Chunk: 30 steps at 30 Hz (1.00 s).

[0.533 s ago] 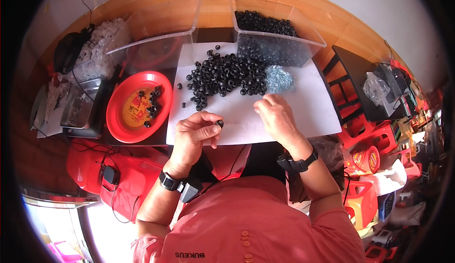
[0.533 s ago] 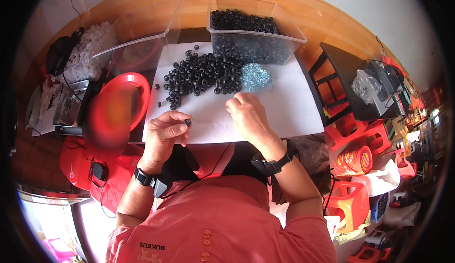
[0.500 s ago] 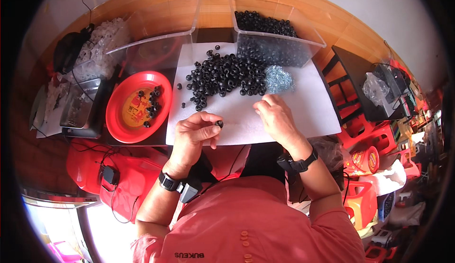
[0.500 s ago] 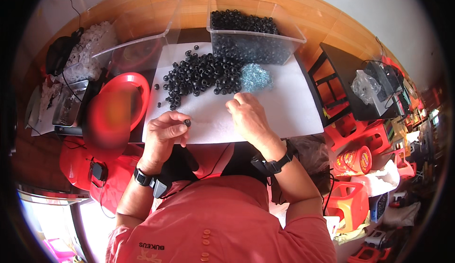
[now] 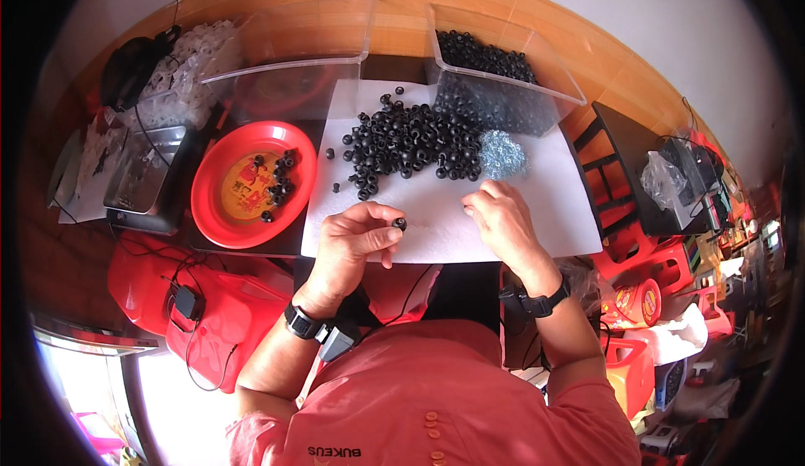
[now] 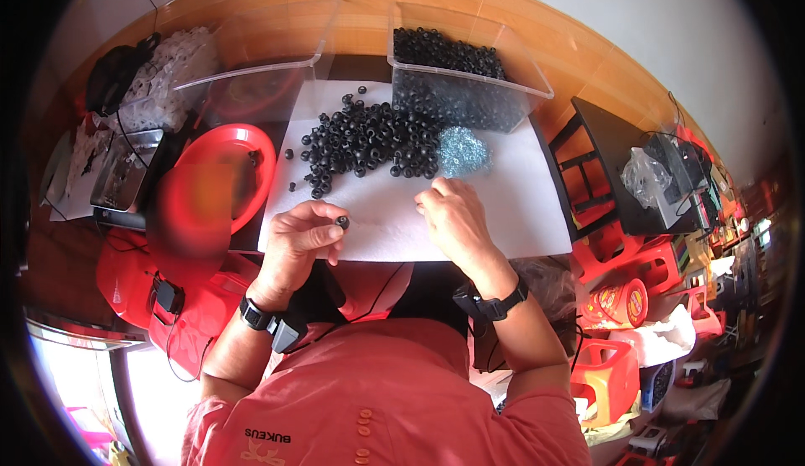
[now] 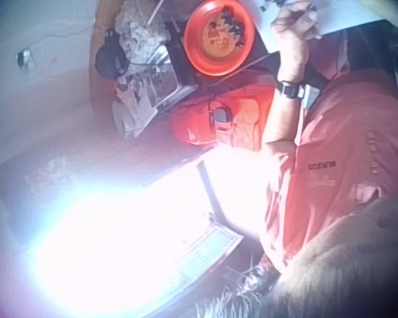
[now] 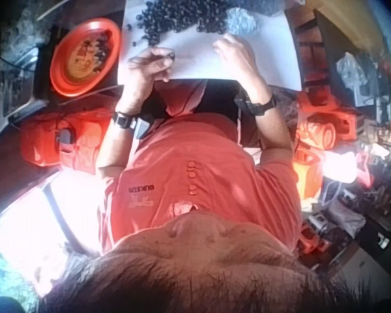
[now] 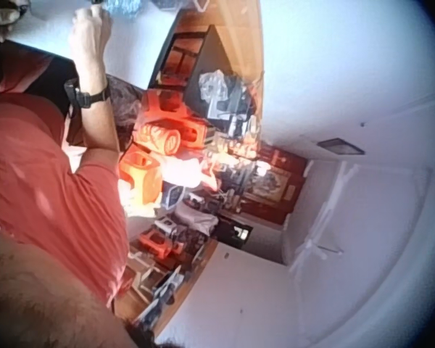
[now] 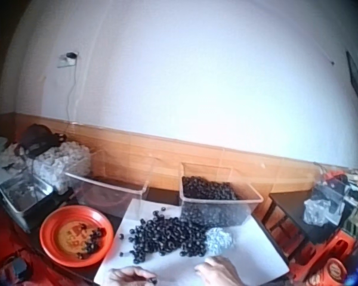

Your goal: Inspecting and sorting small black plastic manufacturing components.

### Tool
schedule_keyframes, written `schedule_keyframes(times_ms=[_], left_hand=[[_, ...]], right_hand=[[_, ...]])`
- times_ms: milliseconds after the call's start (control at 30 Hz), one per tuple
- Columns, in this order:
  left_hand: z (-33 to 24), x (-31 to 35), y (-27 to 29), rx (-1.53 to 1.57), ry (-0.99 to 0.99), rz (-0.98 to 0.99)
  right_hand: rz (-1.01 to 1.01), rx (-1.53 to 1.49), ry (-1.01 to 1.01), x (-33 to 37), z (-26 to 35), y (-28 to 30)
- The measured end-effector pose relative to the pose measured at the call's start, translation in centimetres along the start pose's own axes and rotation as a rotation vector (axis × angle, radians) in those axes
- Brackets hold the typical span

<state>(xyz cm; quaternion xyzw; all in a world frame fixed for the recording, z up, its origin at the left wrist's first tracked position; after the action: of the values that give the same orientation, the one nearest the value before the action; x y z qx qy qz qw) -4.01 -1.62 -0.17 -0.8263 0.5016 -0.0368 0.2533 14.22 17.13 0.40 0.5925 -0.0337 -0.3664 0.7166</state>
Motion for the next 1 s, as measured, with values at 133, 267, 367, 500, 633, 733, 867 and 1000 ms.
schedule_keyframes(times_ms=[133,267,367,500,633,733,867,1000], left_hand=[[0.0,-0.1,0.1,0.01,0.036,0.01],[-0.6,0.0,-0.6,0.034,0.032,0.018],[-1.1,0.1,-1.3,0.046,-0.082,0.123],[0.2,-1.3,-1.5,0.111,0.028,0.076],[1.7,-1.9,-2.0,0.097,0.055,0.038],[1.8,-1.9,-1.9,0.102,0.041,0.04],[1.9,-1.8,-1.8,0.123,0.063,0.022],[1.9,-1.8,-1.8,0.109,0.066,0.028]], right_hand=[[-0.086,0.035,-0.039,0.4,0.5,0.0],[-0.113,0.087,-0.04,0.8,0.5,-0.2],[-0.167,-0.153,-0.031,0.8,1.2,-0.4],[-0.133,-0.687,-0.155,-0.1,4.0,0.4],[-0.087,-0.863,-0.154,-1.1,5.8,-0.3],[-0.067,-0.848,-0.145,-1.4,6.7,-0.7],[-0.099,-0.772,-0.103,-1.4,7.2,-1.3],[-0.11,-0.744,-0.071,-1.3,7.0,-1.5]])
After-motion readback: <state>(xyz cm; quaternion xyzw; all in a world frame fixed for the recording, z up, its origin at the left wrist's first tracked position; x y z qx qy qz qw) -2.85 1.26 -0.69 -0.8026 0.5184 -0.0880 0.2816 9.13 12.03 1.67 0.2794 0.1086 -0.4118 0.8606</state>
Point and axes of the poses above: each hand's wrist, its own x-axis away from the middle knuckle, its own y-axis out of the back of the hand, z = x × y, the point moved 1 cm from there along -x, towards the middle knuckle, and after that the axes turned 15 degrees about -y, right-handed, at the moved point
